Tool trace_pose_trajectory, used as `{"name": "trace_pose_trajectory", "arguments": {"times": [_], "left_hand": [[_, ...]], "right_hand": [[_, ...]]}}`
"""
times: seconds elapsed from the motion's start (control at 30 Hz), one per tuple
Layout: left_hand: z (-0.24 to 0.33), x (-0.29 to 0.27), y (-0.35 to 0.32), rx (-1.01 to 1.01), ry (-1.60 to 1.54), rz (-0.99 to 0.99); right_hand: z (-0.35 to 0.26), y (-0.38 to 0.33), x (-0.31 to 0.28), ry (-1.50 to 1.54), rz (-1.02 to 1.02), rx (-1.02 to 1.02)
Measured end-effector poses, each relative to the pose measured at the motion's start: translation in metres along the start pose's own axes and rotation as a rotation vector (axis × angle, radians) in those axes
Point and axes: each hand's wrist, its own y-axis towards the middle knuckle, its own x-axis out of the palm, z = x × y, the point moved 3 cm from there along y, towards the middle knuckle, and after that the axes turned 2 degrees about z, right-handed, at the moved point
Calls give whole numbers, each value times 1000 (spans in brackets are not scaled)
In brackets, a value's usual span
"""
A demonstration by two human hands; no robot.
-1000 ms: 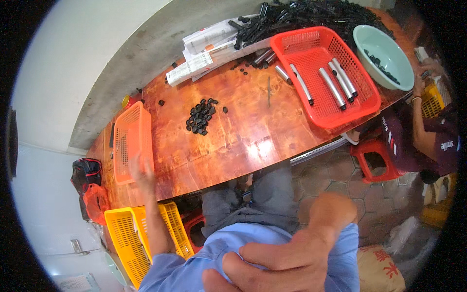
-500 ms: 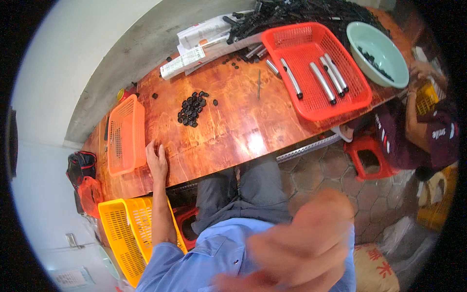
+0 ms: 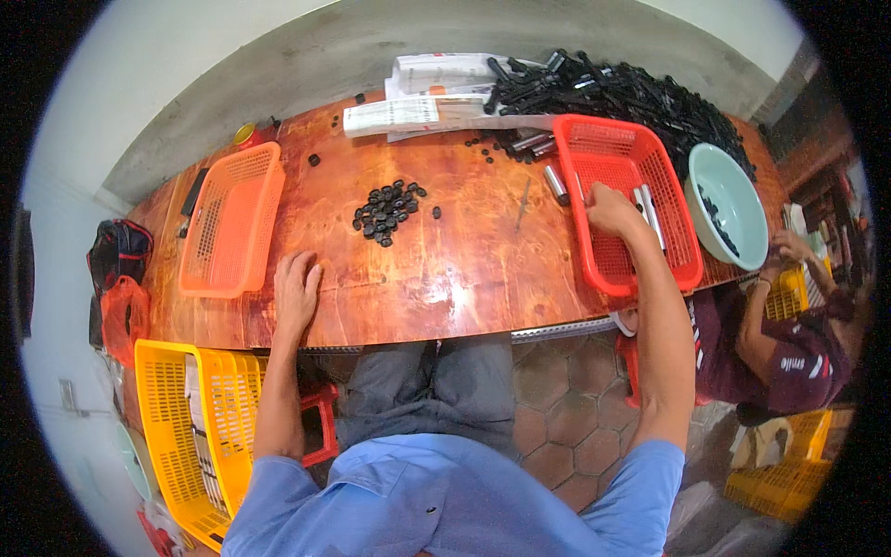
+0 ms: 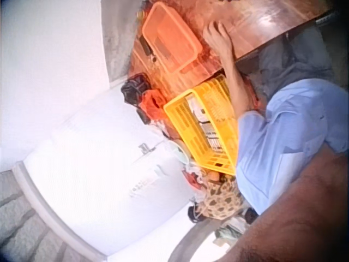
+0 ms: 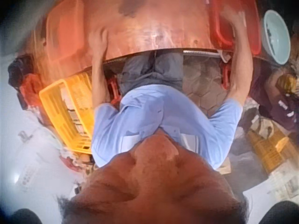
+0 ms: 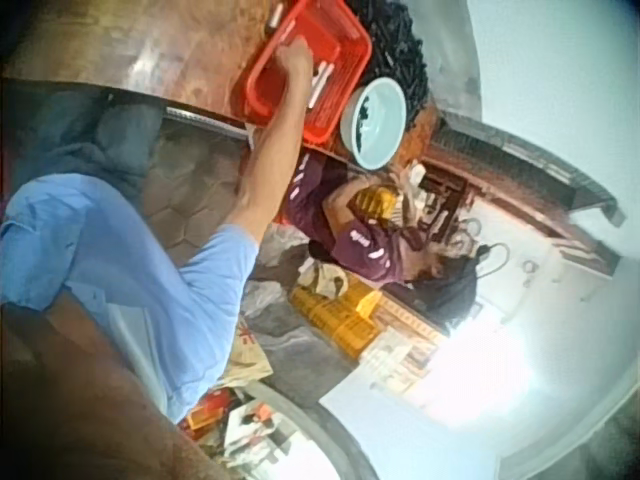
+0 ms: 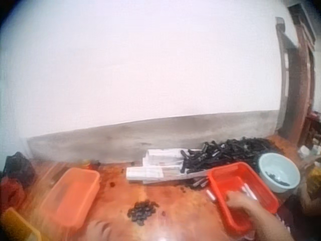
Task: The person repeatedly picks up small black caps and metal marker bodies, inserts the caps into the bodies, and places the assembled markers into a yellow basket. The person also uses a small metal rod to press caps into place and occasionally moves an orange basket aside.
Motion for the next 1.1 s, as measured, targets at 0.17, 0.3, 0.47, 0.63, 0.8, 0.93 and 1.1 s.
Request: {"name": "trace_pose_trajectory", "arguments": {"times": [0.17, 0.3, 0.47, 0.63, 0.8, 0.93, 1.1], "left_hand": [[16, 12, 15, 36, -114, -100], [56, 33, 50, 60, -207, -237], [72, 66, 84, 140, -150, -213], [75, 86, 102, 173, -159, -272], [74, 87, 111, 128, -436, -190], [52, 79, 120, -115, -948, -21], [40, 85, 114, -308, -1838, -271]], "right_hand": [[0, 10, 4, -21, -50, 96], [-21, 9, 3, 97, -129, 195], [8, 17, 5, 97, 21, 237], [-4, -20, -47, 162, 132, 271], [-84, -63, -99, 318, 372, 54], [-177, -75, -52, 627, 226, -290], [-261, -53, 79, 683, -45, -259]]}}
